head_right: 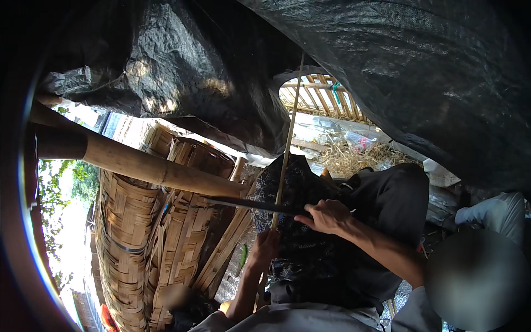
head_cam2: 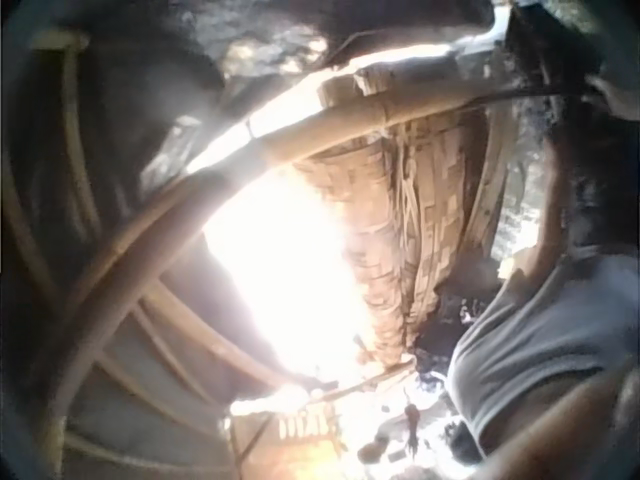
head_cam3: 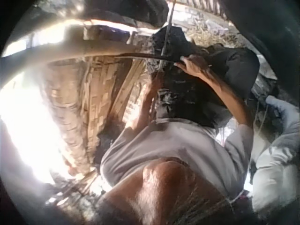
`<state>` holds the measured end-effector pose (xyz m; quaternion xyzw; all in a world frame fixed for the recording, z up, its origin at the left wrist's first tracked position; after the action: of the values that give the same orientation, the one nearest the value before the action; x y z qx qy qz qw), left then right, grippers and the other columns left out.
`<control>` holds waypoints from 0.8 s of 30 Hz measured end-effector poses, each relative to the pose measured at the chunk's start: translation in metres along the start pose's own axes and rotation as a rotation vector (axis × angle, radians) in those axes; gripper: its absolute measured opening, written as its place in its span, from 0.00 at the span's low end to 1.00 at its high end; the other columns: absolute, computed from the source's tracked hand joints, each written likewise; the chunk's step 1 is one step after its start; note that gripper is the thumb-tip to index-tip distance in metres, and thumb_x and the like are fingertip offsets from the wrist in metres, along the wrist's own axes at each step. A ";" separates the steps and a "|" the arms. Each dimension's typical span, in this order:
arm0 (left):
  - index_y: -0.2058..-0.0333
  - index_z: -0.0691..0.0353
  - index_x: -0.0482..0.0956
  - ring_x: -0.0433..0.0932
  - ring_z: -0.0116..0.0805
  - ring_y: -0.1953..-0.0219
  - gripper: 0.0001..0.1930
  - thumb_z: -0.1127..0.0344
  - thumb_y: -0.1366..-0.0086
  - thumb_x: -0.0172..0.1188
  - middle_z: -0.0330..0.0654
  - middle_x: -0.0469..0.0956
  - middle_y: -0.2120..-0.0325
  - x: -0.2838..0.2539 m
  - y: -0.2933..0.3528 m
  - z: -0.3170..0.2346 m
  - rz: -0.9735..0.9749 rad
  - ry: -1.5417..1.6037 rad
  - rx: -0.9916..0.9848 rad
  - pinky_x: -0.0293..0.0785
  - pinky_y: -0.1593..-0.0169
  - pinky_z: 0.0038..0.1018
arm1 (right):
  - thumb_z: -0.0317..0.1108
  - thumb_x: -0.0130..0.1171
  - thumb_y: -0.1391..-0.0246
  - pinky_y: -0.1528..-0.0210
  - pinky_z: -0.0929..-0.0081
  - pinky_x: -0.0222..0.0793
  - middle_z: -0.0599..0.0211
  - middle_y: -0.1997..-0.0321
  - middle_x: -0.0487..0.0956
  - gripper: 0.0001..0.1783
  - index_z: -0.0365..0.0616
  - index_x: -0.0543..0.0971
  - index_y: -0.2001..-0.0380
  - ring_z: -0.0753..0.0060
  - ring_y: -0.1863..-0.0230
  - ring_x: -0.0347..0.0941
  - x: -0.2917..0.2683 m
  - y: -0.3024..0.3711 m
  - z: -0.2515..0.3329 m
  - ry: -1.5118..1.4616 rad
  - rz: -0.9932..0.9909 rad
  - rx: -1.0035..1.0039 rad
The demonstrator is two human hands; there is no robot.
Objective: The person shaves and scrapes along a thin wooden stick using a knife.
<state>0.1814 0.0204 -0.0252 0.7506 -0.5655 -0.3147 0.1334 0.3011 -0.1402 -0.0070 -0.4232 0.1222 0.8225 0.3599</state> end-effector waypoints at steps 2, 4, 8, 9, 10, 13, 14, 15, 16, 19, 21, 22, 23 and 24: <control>0.74 0.63 0.71 0.62 0.20 0.85 0.16 0.56 0.34 0.45 0.32 0.64 0.87 -0.008 0.004 0.001 -0.083 -0.203 -0.009 0.56 0.82 0.22 | 0.61 0.47 0.47 0.79 0.59 0.71 0.53 0.87 0.74 0.28 0.44 0.78 0.75 0.50 0.80 0.75 -0.002 -0.004 0.001 0.051 -0.005 -0.020; 0.74 0.62 0.70 0.62 0.20 0.85 0.16 0.57 0.34 0.45 0.32 0.64 0.87 -0.004 0.020 -0.008 -0.042 -0.078 -0.037 0.56 0.82 0.22 | 0.60 0.48 0.47 0.80 0.60 0.71 0.53 0.87 0.74 0.27 0.44 0.77 0.76 0.50 0.81 0.75 -0.007 -0.017 -0.014 0.122 -0.069 0.049; 0.77 0.59 0.67 0.60 0.20 0.87 0.16 0.57 0.32 0.44 0.29 0.61 0.87 0.012 0.025 -0.019 0.114 0.202 -0.064 0.53 0.83 0.21 | 0.61 0.48 0.48 0.77 0.60 0.71 0.54 0.88 0.73 0.27 0.47 0.78 0.76 0.51 0.81 0.75 -0.011 -0.026 -0.041 0.069 -0.216 0.189; 0.77 0.58 0.66 0.59 0.20 0.87 0.16 0.57 0.32 0.43 0.29 0.60 0.87 0.013 0.024 -0.018 0.129 0.269 -0.062 0.53 0.84 0.20 | 0.61 0.48 0.48 0.77 0.60 0.71 0.54 0.88 0.73 0.27 0.47 0.78 0.76 0.51 0.81 0.75 -0.015 -0.021 -0.031 0.073 -0.216 0.182; 0.77 0.58 0.66 0.59 0.20 0.87 0.16 0.57 0.32 0.43 0.29 0.60 0.87 0.011 0.025 -0.019 0.125 0.272 -0.056 0.53 0.84 0.20 | 0.60 0.48 0.48 0.78 0.60 0.71 0.54 0.88 0.73 0.26 0.47 0.78 0.76 0.51 0.81 0.75 -0.014 -0.015 -0.011 0.067 -0.122 0.086; 0.79 0.55 0.65 0.54 0.19 0.90 0.16 0.58 0.32 0.44 0.28 0.58 0.89 0.003 0.036 -0.011 0.069 0.321 -0.120 0.49 0.87 0.20 | 0.60 0.50 0.49 0.78 0.59 0.71 0.55 0.88 0.73 0.26 0.48 0.78 0.75 0.53 0.81 0.75 0.006 -0.004 0.010 0.103 0.090 -0.079; 0.79 0.55 0.64 0.54 0.19 0.90 0.15 0.58 0.32 0.44 0.28 0.58 0.88 -0.002 0.038 -0.009 0.082 0.290 -0.112 0.49 0.87 0.20 | 0.61 0.49 0.49 0.78 0.59 0.71 0.55 0.88 0.74 0.26 0.48 0.78 0.75 0.53 0.81 0.75 -0.001 -0.008 0.004 0.106 0.008 -0.053; 0.78 0.55 0.64 0.54 0.19 0.90 0.15 0.58 0.32 0.44 0.28 0.58 0.88 -0.005 0.041 -0.008 0.096 0.259 -0.104 0.49 0.87 0.20 | 0.61 0.49 0.49 0.77 0.59 0.71 0.55 0.88 0.74 0.26 0.47 0.77 0.75 0.53 0.81 0.75 -0.008 -0.012 -0.002 0.111 -0.073 -0.024; 0.78 0.55 0.64 0.54 0.19 0.90 0.15 0.58 0.32 0.44 0.28 0.58 0.88 -0.007 0.042 -0.008 0.099 0.262 -0.107 0.49 0.87 0.20 | 0.63 0.46 0.48 0.78 0.61 0.72 0.52 0.88 0.73 0.30 0.45 0.78 0.74 0.53 0.82 0.75 -0.006 -0.019 -0.010 0.082 -0.077 0.034; 0.77 0.55 0.64 0.54 0.19 0.90 0.14 0.59 0.32 0.44 0.28 0.58 0.87 -0.011 0.038 -0.006 0.100 0.169 -0.089 0.48 0.87 0.19 | 0.63 0.46 0.48 0.78 0.61 0.72 0.53 0.88 0.73 0.30 0.44 0.78 0.74 0.53 0.82 0.75 0.001 -0.010 -0.003 0.051 -0.075 0.036; 0.77 0.55 0.64 0.54 0.19 0.89 0.14 0.59 0.32 0.44 0.28 0.58 0.87 -0.006 0.041 0.004 0.161 0.407 -0.127 0.48 0.86 0.20 | 0.60 0.50 0.49 0.76 0.59 0.71 0.54 0.88 0.73 0.26 0.47 0.78 0.74 0.50 0.82 0.74 0.000 -0.006 0.005 0.055 -0.042 0.035; 0.77 0.56 0.64 0.54 0.19 0.89 0.14 0.59 0.31 0.43 0.28 0.57 0.87 -0.009 0.044 0.007 0.126 0.314 -0.147 0.49 0.86 0.20 | 0.62 0.49 0.49 0.77 0.60 0.72 0.56 0.89 0.73 0.27 0.48 0.78 0.75 0.53 0.83 0.74 0.002 -0.004 0.017 0.129 0.012 -0.103; 0.77 0.56 0.64 0.54 0.19 0.89 0.14 0.59 0.31 0.43 0.28 0.57 0.87 -0.010 0.045 0.005 0.123 0.318 -0.143 0.49 0.86 0.20 | 0.64 0.48 0.50 0.78 0.62 0.72 0.57 0.90 0.72 0.29 0.48 0.78 0.76 0.55 0.85 0.74 0.006 -0.002 0.026 0.203 0.066 -0.242; 0.77 0.56 0.64 0.54 0.19 0.89 0.14 0.59 0.31 0.42 0.28 0.57 0.87 -0.006 0.050 0.002 0.125 0.294 -0.108 0.49 0.86 0.20 | 0.64 0.48 0.50 0.79 0.63 0.71 0.60 0.92 0.71 0.28 0.49 0.78 0.77 0.57 0.86 0.73 -0.005 -0.003 0.017 0.157 -0.099 -0.241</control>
<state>0.1412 0.0104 0.0028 0.7435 -0.5679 -0.2227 0.2741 0.2951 -0.1318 0.0077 -0.5320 0.0291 0.7767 0.3360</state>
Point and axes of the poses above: each hand's wrist, its own y-axis away from the middle knuckle, its own x-axis out of the palm, z = x × y, the point moved 8 cm from there along -y, towards the middle knuckle
